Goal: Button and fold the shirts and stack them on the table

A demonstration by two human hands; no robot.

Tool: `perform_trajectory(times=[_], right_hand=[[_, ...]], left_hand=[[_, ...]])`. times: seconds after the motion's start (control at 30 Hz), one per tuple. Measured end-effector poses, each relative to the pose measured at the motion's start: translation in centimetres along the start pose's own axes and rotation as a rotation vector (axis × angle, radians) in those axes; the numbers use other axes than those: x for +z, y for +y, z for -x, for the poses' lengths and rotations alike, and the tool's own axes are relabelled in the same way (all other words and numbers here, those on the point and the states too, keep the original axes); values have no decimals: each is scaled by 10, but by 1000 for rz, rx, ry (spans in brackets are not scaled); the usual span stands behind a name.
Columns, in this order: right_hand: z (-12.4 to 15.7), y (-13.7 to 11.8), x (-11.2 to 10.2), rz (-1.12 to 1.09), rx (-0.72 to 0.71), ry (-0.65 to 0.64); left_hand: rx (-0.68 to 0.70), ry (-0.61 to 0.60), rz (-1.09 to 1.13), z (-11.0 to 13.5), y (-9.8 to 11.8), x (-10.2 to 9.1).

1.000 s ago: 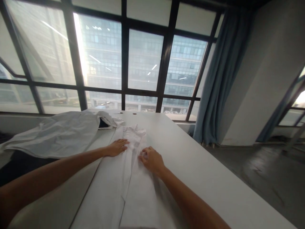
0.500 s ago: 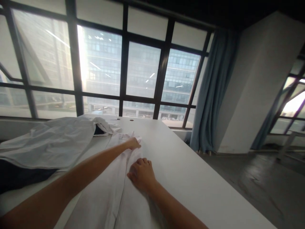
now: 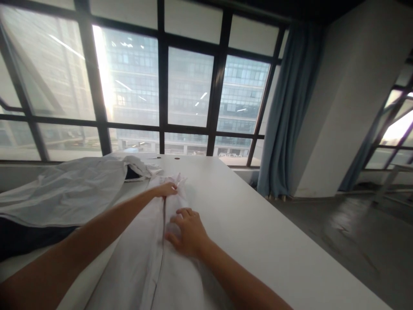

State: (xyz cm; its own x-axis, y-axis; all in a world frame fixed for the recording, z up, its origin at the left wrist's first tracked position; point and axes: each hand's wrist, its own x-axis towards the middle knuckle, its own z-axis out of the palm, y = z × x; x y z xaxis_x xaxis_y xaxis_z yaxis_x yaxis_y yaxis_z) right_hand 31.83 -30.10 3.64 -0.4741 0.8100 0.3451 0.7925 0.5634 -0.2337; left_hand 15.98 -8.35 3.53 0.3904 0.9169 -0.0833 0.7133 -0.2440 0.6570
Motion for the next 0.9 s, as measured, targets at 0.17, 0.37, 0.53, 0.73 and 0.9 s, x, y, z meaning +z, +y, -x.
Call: perform_trajectory(times=[0.17,0.37,0.53,0.73,0.9], right_hand=[[4,-10,-12,-10,-91,-165],[9,-24,-24,-73,-160,-430],[8,-20,-25,-164,-174,-479],[9,-12,-20,-446,-220,-384],[8,-23,-15,-302,-212,-408]], left_hand=[[4,104,-251,-4,-3,6],[29,103,-421,-9,-6,8],[64,107,-483,-7,-4,5],[70,118,-500,-2,-7,2],[-10,170,-432,-12,-12,8]])
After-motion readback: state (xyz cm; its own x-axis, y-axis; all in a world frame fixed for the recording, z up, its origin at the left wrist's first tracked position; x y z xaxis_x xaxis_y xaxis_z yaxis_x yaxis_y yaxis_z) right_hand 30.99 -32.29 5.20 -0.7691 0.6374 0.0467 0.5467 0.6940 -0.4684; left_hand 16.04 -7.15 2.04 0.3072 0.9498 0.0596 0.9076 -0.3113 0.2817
